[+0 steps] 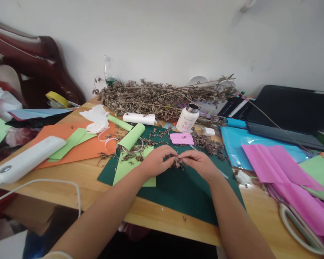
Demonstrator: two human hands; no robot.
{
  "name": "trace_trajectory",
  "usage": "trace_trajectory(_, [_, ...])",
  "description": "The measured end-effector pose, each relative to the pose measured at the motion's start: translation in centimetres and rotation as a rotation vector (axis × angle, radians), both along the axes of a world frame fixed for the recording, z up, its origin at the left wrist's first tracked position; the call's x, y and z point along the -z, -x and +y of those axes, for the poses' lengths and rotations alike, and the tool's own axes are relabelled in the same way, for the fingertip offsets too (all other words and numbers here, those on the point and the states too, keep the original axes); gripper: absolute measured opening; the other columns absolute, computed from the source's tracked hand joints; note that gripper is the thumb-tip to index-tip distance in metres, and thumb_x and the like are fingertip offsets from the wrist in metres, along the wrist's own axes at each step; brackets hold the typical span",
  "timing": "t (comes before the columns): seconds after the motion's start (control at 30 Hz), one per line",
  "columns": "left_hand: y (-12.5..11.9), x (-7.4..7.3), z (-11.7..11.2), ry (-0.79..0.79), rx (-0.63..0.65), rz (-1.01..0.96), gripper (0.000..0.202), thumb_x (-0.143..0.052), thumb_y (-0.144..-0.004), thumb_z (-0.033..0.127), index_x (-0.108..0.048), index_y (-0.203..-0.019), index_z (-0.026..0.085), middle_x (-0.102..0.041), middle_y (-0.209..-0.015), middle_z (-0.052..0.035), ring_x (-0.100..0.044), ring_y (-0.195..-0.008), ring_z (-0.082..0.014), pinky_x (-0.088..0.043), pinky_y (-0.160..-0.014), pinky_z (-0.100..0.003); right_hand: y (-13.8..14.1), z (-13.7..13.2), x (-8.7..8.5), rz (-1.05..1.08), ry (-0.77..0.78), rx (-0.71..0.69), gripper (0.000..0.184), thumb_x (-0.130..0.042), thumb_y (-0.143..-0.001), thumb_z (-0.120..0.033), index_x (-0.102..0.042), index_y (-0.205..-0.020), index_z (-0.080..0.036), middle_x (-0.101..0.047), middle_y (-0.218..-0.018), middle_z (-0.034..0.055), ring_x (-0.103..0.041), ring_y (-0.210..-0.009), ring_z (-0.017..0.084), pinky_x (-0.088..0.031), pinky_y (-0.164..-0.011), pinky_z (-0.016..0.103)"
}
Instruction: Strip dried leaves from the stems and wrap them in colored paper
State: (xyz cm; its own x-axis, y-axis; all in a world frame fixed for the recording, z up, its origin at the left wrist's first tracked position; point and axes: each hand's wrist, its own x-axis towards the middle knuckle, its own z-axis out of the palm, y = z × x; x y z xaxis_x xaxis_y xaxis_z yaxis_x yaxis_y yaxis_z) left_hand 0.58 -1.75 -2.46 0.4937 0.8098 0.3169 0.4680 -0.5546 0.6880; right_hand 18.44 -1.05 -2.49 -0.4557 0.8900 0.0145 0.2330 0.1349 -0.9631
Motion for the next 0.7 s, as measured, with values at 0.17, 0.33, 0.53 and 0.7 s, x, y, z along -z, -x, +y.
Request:
trace_trajectory(0.17, [-0.5, 0.6, 0.0, 0.126, -0.017, -0.047, 0.022, -0.04, -0.076, 0.026, -0.051, -0.093, 0.018, -0.056, -0.081, -0.0017, -0.051, -0.069, -0.0096, -0.042, -0.062, -0.021, 0.2, 0.1, 0.1, -0.024, -0.008, 0.051, 0.014, -0.051, -0.068, -0.026, -0.055, -0.079, -0.018, -0.059, -0.069, 0.0003, -0.05, -0.058, 0.009, -0.041, -0.052, 0.024])
trace_trajectory(0.33, [-0.4, 0.8, 0.4, 0.106, -0.097, 0.042, 0.023, -0.038, -0.077, 0.024, -0.049, -0.096, 0.019, -0.058, -0.086, -0.0013, -0.052, -0.075, -0.0109, -0.041, -0.067, -0.023, 0.0, 0.4, 0.3, -0.094, -0.048, 0.111, 0.014, -0.049, -0.068, -0.027, -0.051, -0.079, -0.018, -0.059, -0.066, 0.0012, -0.05, -0.054, 0.01, -0.039, -0.05, 0.023])
trace_trajectory(0.53, [0.4, -0.3, 0.3, -0.131, 0.095, 0.411, 0.02, -0.04, -0.077, 0.027, -0.058, -0.085, 0.023, -0.057, -0.092, -0.0005, -0.045, -0.09, -0.0166, -0.029, -0.078, -0.031, -2.4, 1.3, 0.3, -0.287, -0.342, 0.515, 0.024, -0.045, -0.072, -0.032, -0.054, -0.09, -0.019, -0.057, -0.061, 0.0009, -0.053, -0.061, 0.015, -0.041, -0.059, 0.029])
trace_trajectory(0.7, [0.4, 0.3, 0.4, -0.115, 0.137, 0.545, 0.021, -0.039, -0.078, 0.027, -0.059, -0.082, 0.027, -0.056, -0.088, 0.0002, -0.043, -0.086, -0.0166, -0.023, -0.071, -0.031, -4.3, 2.1, 0.6, -0.407, -0.604, 0.83, 0.034, -0.031, -0.079, -0.028, -0.052, -0.105, -0.018, -0.055, -0.103, 0.0082, -0.047, -0.097, 0.02, -0.036, -0.082, 0.034])
